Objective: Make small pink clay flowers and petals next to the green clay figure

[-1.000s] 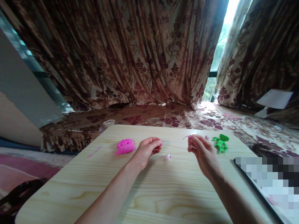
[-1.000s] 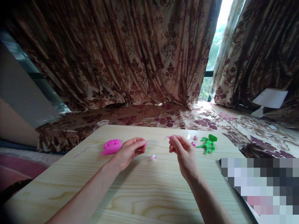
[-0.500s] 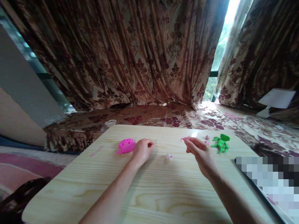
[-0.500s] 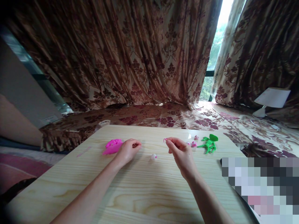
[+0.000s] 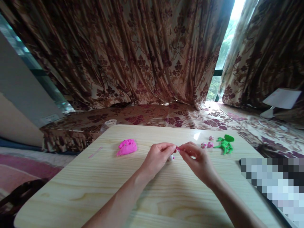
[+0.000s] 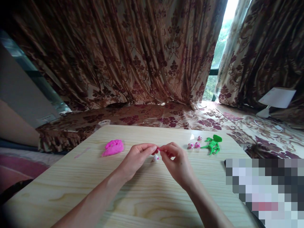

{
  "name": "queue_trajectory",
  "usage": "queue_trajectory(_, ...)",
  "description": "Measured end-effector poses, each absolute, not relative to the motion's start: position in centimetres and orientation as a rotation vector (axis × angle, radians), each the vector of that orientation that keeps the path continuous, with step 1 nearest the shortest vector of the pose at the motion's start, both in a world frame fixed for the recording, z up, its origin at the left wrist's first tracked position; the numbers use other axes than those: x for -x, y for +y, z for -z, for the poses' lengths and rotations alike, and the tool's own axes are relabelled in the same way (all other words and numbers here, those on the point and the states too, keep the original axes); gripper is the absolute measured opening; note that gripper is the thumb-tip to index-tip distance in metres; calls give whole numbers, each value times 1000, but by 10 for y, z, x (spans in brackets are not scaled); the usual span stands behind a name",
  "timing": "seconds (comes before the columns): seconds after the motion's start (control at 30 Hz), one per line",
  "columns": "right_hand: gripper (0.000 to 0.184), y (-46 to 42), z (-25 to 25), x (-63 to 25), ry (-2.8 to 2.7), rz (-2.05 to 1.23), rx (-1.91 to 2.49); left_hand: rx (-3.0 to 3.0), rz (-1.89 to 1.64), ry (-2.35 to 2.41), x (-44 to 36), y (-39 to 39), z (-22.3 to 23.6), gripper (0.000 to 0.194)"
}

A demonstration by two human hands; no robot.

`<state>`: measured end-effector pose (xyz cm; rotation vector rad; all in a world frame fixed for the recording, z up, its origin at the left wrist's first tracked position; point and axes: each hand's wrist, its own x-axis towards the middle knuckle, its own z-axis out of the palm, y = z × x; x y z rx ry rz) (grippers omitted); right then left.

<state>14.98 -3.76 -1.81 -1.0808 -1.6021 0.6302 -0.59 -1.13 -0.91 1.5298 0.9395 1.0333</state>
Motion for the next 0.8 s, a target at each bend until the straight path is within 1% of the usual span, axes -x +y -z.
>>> queue_trajectory(0.1, 9, -39, 20, -145, -1648, -548, 1088, -1475, -1007, 931, 7, -11, 11, 26)
queue_trajectory(0.2, 6, -39, 23, -143, -1606, -571, 1071, -1415, -980, 912, 8, -10, 12, 22)
queue_trajectory(0.4, 26, -37, 21, -147, -1448, -799, 1062, -1239, -942, 776, 10, -12, 6, 21)
queue_trajectory(0.5, 22, -37, 18, -149, -1484, -890, 1077, -1190, -935, 751, 11, -12, 3, 20)
queue_trajectory(0.8, 19, -35, 26, -147, -1466, -865, 1083, -1140, -944, 753, 11, -10, 7, 17)
